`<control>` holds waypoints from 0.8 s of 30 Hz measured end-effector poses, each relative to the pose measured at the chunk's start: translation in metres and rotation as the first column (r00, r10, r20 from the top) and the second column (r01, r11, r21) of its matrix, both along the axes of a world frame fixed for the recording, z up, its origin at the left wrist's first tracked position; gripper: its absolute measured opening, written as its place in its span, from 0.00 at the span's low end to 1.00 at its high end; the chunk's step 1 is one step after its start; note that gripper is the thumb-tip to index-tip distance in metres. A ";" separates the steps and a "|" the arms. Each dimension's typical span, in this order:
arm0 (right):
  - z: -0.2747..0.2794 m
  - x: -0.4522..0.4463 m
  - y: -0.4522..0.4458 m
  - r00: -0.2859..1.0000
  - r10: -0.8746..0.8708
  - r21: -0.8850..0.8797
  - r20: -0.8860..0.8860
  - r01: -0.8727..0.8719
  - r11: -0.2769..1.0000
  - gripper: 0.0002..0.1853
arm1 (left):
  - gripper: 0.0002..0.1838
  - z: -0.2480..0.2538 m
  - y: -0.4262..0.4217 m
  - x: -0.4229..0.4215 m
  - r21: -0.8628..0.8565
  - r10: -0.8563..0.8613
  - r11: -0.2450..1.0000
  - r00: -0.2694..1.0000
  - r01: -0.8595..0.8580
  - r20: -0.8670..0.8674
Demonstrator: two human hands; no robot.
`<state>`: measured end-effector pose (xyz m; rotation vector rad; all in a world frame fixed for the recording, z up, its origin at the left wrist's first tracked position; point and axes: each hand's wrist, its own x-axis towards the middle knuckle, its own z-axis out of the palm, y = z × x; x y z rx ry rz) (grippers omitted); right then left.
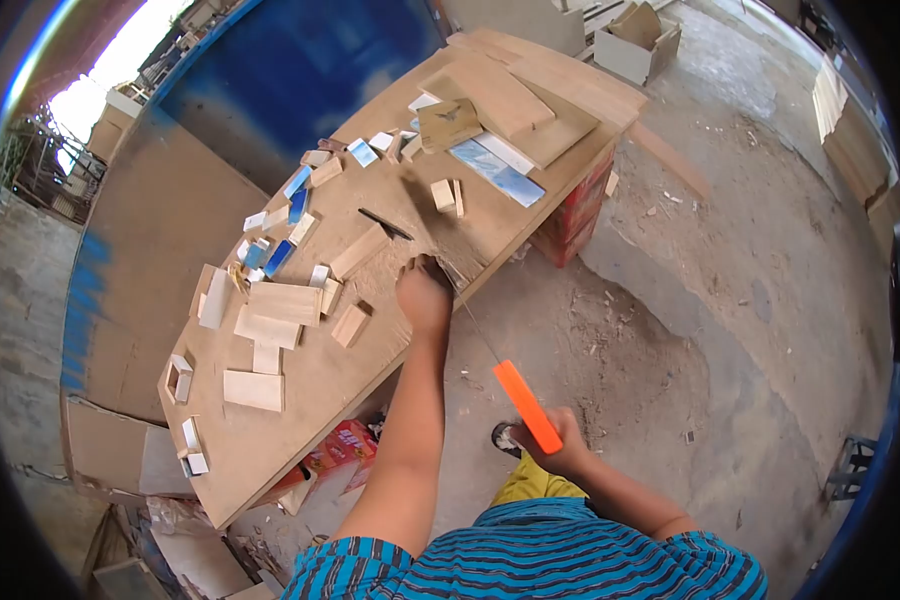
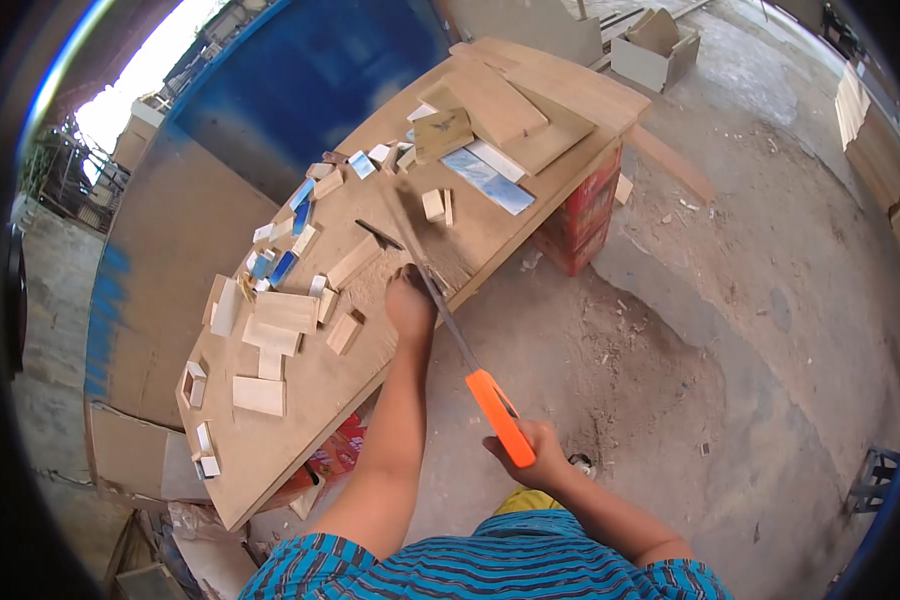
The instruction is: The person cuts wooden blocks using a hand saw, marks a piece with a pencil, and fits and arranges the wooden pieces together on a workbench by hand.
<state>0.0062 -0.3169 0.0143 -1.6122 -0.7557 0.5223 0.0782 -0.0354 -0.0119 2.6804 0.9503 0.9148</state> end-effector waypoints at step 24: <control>-0.006 0.038 0.020 0.998 -0.017 0.088 -0.066 0.022 0.996 0.11 | 0.10 -0.003 0.010 0.007 -0.023 0.055 0.998 0.997 -0.056 -0.058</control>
